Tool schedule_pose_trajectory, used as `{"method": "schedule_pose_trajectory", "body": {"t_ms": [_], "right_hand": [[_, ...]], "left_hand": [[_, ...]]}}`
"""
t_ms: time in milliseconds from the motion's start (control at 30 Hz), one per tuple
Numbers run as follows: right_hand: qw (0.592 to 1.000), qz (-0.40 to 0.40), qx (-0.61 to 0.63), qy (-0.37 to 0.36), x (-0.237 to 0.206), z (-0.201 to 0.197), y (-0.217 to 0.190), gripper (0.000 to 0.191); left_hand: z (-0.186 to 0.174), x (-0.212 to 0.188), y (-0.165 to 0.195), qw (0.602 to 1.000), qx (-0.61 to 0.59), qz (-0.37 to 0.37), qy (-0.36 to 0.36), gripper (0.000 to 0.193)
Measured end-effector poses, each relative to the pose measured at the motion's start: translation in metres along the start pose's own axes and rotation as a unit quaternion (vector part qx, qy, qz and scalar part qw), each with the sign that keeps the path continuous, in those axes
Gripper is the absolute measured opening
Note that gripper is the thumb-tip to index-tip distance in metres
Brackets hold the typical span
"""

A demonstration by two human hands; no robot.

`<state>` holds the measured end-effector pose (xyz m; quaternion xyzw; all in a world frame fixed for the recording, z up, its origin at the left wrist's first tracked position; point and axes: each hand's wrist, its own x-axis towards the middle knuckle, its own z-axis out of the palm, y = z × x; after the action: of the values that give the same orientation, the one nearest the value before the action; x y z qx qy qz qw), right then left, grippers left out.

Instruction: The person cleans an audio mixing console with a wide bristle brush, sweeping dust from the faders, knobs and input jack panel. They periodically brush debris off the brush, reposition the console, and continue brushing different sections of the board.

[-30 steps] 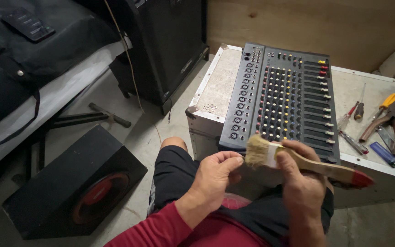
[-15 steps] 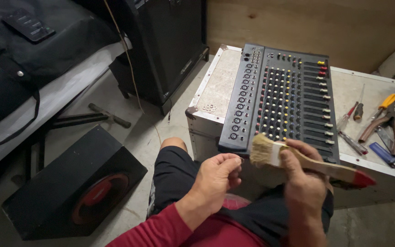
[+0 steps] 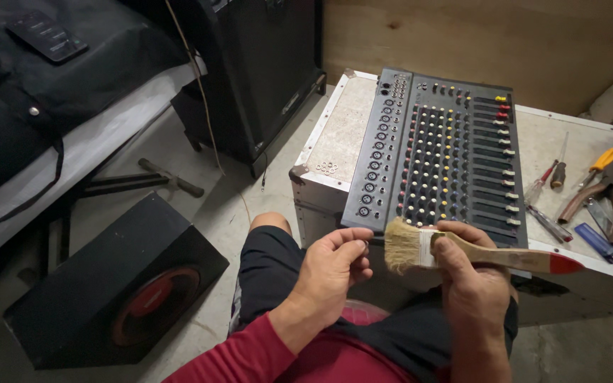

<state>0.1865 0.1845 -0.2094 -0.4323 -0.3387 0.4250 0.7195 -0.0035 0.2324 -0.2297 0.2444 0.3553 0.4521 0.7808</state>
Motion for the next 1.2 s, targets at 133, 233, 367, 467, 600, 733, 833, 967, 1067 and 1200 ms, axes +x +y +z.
{"method": "schedule_pose_trajectory", "body": {"t_ms": [133,233,367,467,600,733,833,967,1067,1200], "right_hand": [[1.0,0.007,0.015,-0.014,0.0,-0.001,0.001,0.029],[1.0,0.021,-0.012,-0.015,-0.001,-0.003,0.002,0.028],[0.998,0.035,-0.023,-0.049,-0.002,-0.001,0.004,0.026],[0.995,-0.005,-0.087,-0.052,-0.003,0.004,0.003,0.025],[0.973,-0.108,-0.205,0.017,-0.008,0.012,0.002,0.025],[0.984,-0.072,-0.154,0.048,-0.006,0.011,-0.002,0.025],[1.0,-0.007,-0.014,0.003,-0.001,0.007,-0.003,0.026],[0.994,-0.005,-0.105,-0.026,-0.004,0.007,-0.001,0.025],[0.969,-0.093,-0.226,0.022,-0.007,0.01,0.0,0.024],[0.989,-0.049,-0.126,0.062,-0.003,0.007,-0.006,0.024]], "left_hand": [[-0.001,0.001,0.0,1.0,-0.004,-0.001,0.009,0.018],[-0.004,0.001,-0.002,1.0,-0.002,-0.002,0.005,0.017],[-0.006,0.005,-0.006,1.0,-0.01,0.009,-0.017,0.016],[-0.005,0.004,-0.013,0.999,0.028,0.032,-0.031,0.015],[-0.006,0.002,-0.016,0.996,0.085,0.015,-0.009,0.012],[-0.008,0.005,-0.015,0.999,0.051,0.003,-0.003,0.011],[-0.008,0.008,-0.016,0.999,0.043,0.002,0.011,0.012],[-0.009,0.007,-0.02,0.998,0.053,0.011,-0.009,0.012],[-0.009,0.006,-0.02,0.999,0.042,-0.011,-0.003,0.011],[-0.009,0.005,-0.015,0.999,0.04,-0.018,0.012,0.012]]}}
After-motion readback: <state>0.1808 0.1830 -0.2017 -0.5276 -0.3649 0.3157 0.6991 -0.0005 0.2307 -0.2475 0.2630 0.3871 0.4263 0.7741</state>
